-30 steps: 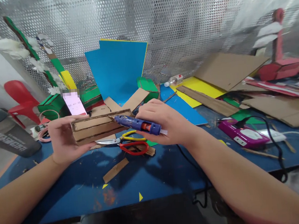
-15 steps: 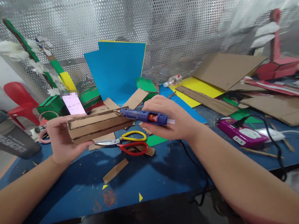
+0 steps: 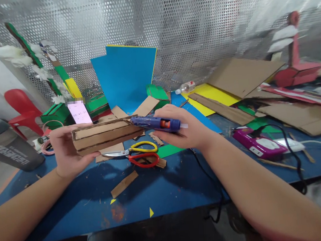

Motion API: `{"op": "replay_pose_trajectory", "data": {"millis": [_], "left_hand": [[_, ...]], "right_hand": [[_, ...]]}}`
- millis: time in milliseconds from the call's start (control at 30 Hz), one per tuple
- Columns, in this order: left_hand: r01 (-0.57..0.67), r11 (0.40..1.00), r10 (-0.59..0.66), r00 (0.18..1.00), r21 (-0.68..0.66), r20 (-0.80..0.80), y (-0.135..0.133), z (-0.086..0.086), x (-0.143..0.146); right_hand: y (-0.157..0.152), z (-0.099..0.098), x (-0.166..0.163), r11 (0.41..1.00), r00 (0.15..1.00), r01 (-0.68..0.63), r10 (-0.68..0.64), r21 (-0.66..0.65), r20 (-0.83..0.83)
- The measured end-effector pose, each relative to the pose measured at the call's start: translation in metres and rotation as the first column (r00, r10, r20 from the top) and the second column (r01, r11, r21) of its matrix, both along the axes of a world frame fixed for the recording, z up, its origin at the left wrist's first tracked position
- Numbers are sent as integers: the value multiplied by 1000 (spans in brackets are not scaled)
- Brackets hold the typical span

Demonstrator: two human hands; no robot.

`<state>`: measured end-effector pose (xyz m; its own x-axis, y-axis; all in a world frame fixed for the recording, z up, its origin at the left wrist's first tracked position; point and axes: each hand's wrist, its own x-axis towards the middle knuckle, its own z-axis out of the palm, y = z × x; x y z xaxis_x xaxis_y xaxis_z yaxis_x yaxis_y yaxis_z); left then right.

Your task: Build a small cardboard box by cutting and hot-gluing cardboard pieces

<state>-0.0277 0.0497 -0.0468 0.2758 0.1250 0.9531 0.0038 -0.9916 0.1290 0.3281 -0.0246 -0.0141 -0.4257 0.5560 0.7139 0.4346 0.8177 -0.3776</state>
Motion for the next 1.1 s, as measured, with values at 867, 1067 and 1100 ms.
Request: {"op": "replay_pose_trajectory", "data": {"millis": [867,1067,1100], "left_hand": [[61,998,-61,998,1,-33,1,3,-3],[32,999,-32,999,-8,-23,1,4,-4],[31,999,-32,999,-11,-25,1,4,-4]], "right_hand": [[8,-18,13,916,937,-74,-72,-394,-343],[8,-15,17,928,920,-88,-64,-361,-388],[8,-15,18,929,916,-92,-62,-358,-396]]}}
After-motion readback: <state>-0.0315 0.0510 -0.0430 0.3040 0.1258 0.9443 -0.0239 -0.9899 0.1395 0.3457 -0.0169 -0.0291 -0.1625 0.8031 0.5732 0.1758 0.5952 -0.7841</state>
